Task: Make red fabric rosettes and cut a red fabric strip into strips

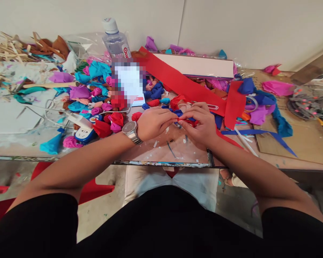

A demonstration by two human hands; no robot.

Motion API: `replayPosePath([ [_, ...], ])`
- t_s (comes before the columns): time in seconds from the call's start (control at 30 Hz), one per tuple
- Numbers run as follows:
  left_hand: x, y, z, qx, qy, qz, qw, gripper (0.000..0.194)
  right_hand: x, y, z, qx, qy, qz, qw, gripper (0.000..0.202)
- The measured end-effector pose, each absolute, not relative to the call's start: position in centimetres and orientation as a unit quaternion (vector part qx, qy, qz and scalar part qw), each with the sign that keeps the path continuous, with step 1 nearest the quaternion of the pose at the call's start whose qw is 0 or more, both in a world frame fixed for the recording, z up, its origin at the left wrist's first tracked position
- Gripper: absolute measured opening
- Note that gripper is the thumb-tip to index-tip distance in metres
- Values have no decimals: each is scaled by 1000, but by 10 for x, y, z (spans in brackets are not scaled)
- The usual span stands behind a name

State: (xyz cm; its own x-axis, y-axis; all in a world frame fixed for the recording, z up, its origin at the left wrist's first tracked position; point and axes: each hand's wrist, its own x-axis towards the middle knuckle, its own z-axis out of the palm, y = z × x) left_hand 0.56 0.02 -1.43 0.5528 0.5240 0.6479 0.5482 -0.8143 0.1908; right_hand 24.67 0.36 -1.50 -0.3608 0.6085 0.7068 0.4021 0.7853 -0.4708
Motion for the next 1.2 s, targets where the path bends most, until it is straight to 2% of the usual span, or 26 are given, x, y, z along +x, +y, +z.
replayPosePath([
  [0.37,6,-1,-14,-878,-309,-366,-5,30,248,6,-16,-293,-843,126,432,19],
  [0.57,4,-1,-10,-898,-259,-355,5,27,247,6,-20,-250,-864,166,404,22],
  [0.9,5,1,-17,-876,-317,-363,-7,29,249,9,-22,-280,-844,127,439,12],
  [1.2,6,-3,-15,-881,-304,-361,-6,29,246,6,-21,-282,-850,146,421,22],
])
